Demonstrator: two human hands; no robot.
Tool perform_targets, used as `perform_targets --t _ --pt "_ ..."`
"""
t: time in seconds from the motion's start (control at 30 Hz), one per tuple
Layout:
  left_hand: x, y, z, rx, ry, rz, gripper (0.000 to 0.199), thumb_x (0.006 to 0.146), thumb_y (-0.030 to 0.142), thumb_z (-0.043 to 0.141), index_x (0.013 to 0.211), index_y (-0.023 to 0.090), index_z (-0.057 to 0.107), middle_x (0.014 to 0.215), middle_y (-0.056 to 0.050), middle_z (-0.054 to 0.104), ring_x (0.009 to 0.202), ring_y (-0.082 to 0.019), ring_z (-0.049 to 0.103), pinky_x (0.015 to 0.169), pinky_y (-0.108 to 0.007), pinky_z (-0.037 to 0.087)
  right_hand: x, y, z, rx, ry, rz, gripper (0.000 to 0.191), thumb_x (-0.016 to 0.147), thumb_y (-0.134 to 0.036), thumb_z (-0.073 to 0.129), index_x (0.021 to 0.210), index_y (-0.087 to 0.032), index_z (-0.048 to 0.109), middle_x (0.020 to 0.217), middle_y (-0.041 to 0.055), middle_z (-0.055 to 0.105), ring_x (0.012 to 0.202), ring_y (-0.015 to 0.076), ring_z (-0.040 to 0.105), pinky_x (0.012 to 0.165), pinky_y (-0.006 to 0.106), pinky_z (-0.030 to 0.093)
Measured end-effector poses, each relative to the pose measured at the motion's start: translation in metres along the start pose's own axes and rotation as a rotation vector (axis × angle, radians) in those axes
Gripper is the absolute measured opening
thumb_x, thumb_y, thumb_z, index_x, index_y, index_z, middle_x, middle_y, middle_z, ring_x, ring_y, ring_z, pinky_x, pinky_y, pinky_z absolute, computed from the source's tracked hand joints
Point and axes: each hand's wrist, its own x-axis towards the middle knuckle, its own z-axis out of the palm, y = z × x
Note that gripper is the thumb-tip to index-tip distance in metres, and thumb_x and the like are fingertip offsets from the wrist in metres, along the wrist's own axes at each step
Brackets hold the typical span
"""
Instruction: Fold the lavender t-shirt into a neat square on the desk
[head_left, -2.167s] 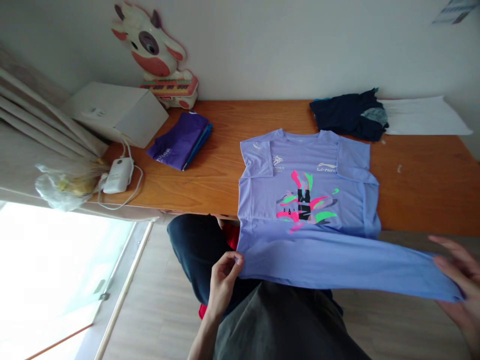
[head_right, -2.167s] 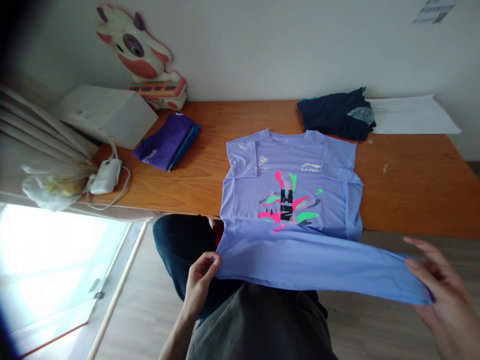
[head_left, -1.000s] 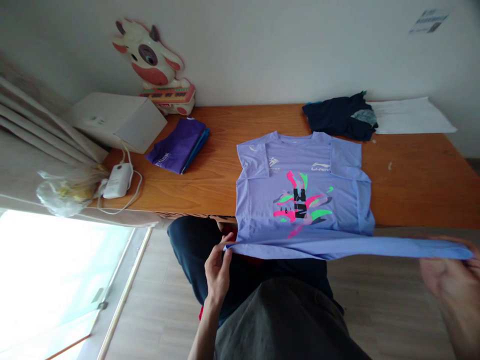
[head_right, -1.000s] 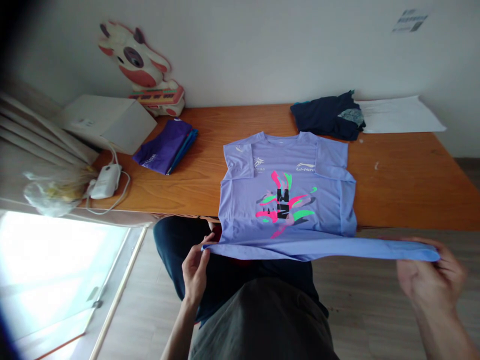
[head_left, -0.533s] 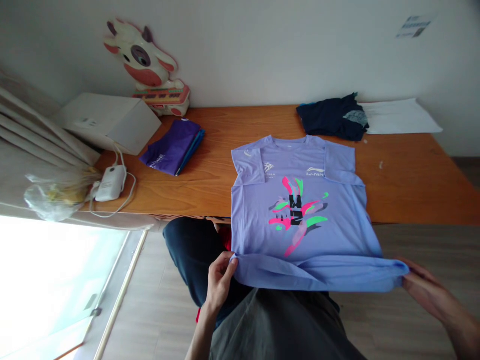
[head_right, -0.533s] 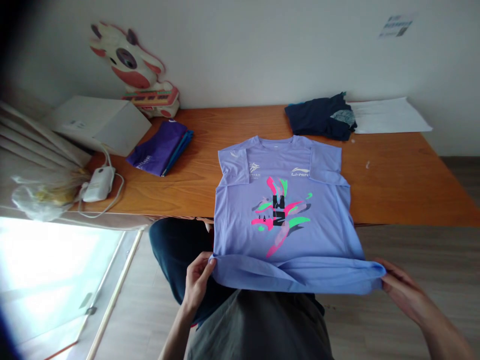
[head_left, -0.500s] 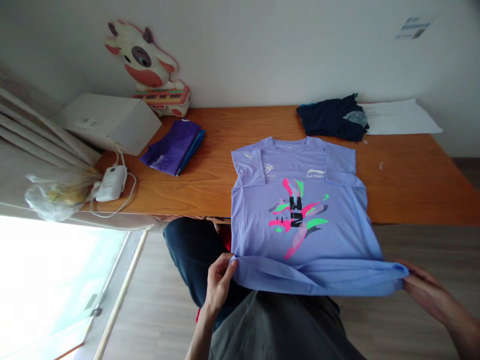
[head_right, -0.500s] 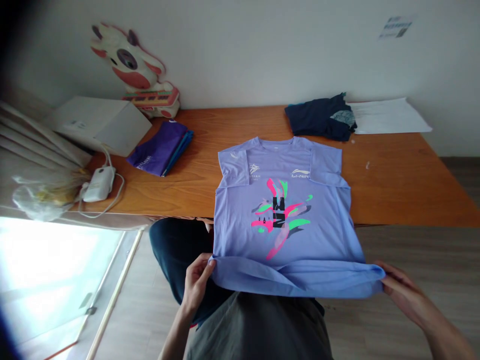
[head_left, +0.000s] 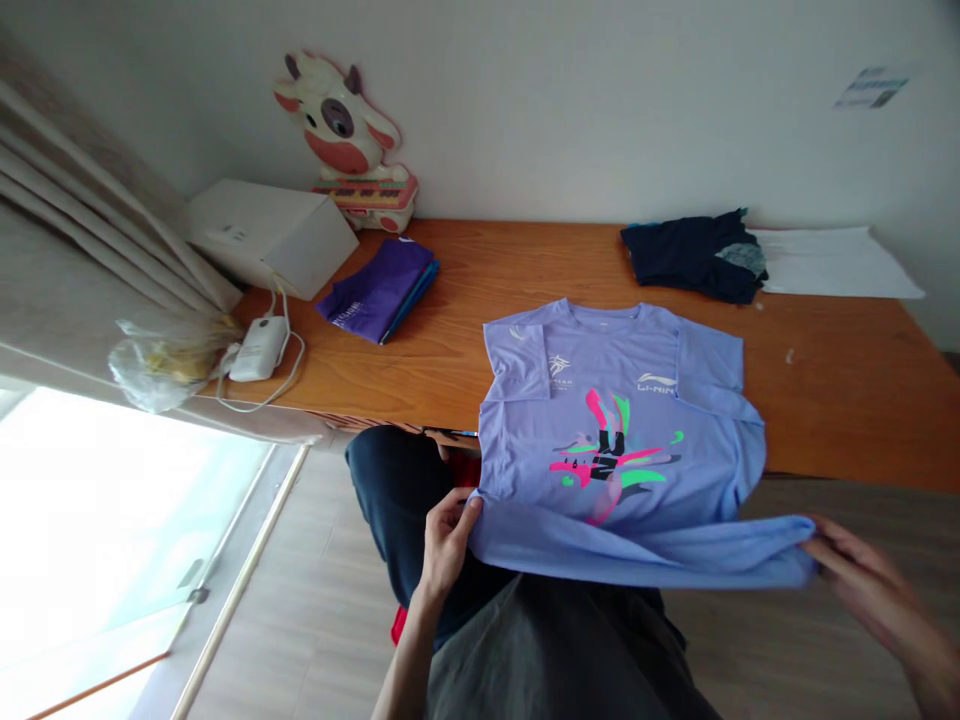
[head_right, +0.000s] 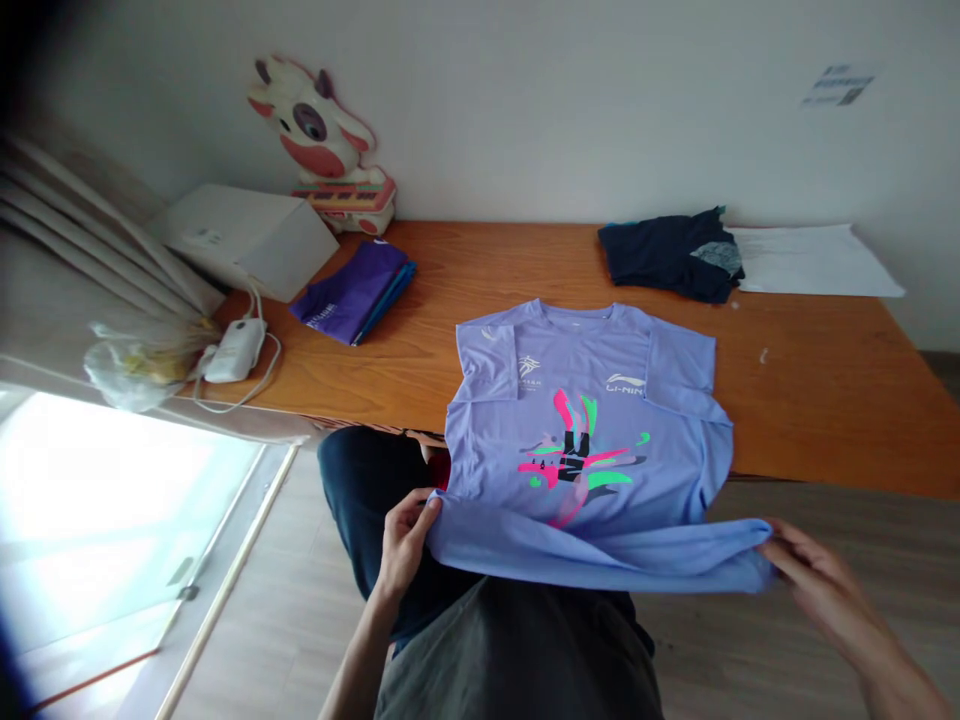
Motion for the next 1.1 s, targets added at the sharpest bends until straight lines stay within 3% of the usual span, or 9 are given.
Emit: perform_targets --t 0.2,0.33,0.43,0.5,0.6,0.67,0.83,0.97,1.1 --pt "0.022 0.014 0.015 -0.054 0.204 0.098 0.052 0.088 0.066 0.093 0.104 0.017 0.085 0.066 0.002 0.065 0.056 -0.011 0.045 0.054 -0.022 0.028 0.011 -0.014 0.009 0.271 0.189 -0.081 0.052 0.04 -0.039 0.105 0.088 -0.033 0.086 0.082 -0.0021 0.077 0.065 0.0205 0.066 0.055 0.028 0.06" --pt "0.063 0.05 0.017 -0.007 0.316 0.261 0.053 0.086 0.067 0.093 0.1 0.017 0.088 0.076 -0.003 0.076 0.064 -0.016 0.061 0.06 -0.025 0.043 0.03 -0.041 0.035 0.337 0.294 -0.254 0.05 0.046 -0.038 0.104 0.089 -0.024 0.082 0.08 -0.0015 0.072 0.066 0.0161 0.059 0.058 0.026 0.054" --pt "0.12 0.093 0.022 0.099 0.303 0.407 0.053 0.091 0.067 0.087 0.105 0.016 0.089 0.088 -0.006 0.081 0.078 -0.021 0.069 0.071 -0.029 0.053 0.067 -0.08 0.066 0.362 0.338 -0.464 0.038 0.061 -0.035 0.096 0.088 -0.018 0.077 0.079 -0.0022 0.067 0.069 0.013 0.052 0.063 0.025 0.043" --pt "0.167 0.123 0.031 0.265 0.269 0.468 0.051 0.097 0.064 0.082 0.108 0.015 0.09 0.084 -0.004 0.078 0.078 -0.02 0.068 0.07 -0.028 0.051 0.097 -0.116 0.089 0.318 0.37 -0.56 0.018 0.077 -0.024 0.087 0.087 -0.017 0.073 0.077 -0.0037 0.062 0.072 0.0112 0.049 0.069 0.023 0.04" --pt "0.24 0.159 0.051 0.532 0.207 0.526 0.045 0.102 0.055 0.078 0.114 0.015 0.091 0.088 -0.005 0.081 0.081 -0.021 0.072 0.075 -0.029 0.051 0.144 -0.172 0.127 0.071 0.352 -0.589 0.012 0.095 -0.01 0.078 0.09 -0.014 0.068 0.079 -0.0053 0.062 0.079 0.0082 0.051 0.085 0.022 0.041" --pt "0.283 0.173 0.066 0.634 0.195 0.54 0.042 0.103 0.051 0.076 0.117 0.014 0.092 0.101 -0.008 0.087 0.094 -0.026 0.077 0.085 -0.032 0.054 0.169 -0.199 0.149 -0.089 0.273 -0.568 0.011 0.098 -0.012 0.078 0.093 -0.008 0.07 0.078 -0.0077 0.063 0.08 0.0052 0.051 0.089 0.021 0.038" --pt "0.342 0.181 0.09 0.783 0.191 0.415 0.04 0.107 0.047 0.075 0.127 0.016 0.091 0.122 -0.014 0.089 0.114 -0.033 0.079 0.097 -0.038 0.055 0.207 -0.22 0.182 -0.219 0.143 -0.525 0.025 0.097 -0.02 0.07 0.084 0.001 0.067 0.07 -0.011 0.063 0.079 0.0001 0.053 0.094 0.022 0.033" --pt "0.35 0.172 0.092 0.831 0.25 0.385 0.042 0.109 0.051 0.074 0.129 0.017 0.089 0.121 -0.014 0.088 0.115 -0.034 0.078 0.098 -0.04 0.054 0.224 -0.21 0.19 -0.265 0.15 -0.504 0.033 0.099 -0.025 0.067 0.079 -0.001 0.06 0.08 -0.0053 0.074 0.079 -0.0015 0.053 0.094 0.021 0.031" --pt "0.353 0.164 0.092 0.753 0.253 0.461 0.042 0.105 0.049 0.078 0.131 0.018 0.086 0.113 -0.013 0.088 0.11 -0.031 0.079 0.099 -0.039 0.054 0.24 -0.205 0.195 -0.275 0.179 -0.539 0.027 0.1 -0.024 0.073 0.088 -0.003 0.061 0.104 0.0089 0.082 0.084 0.0011 0.057 0.093 0.022 0.036"
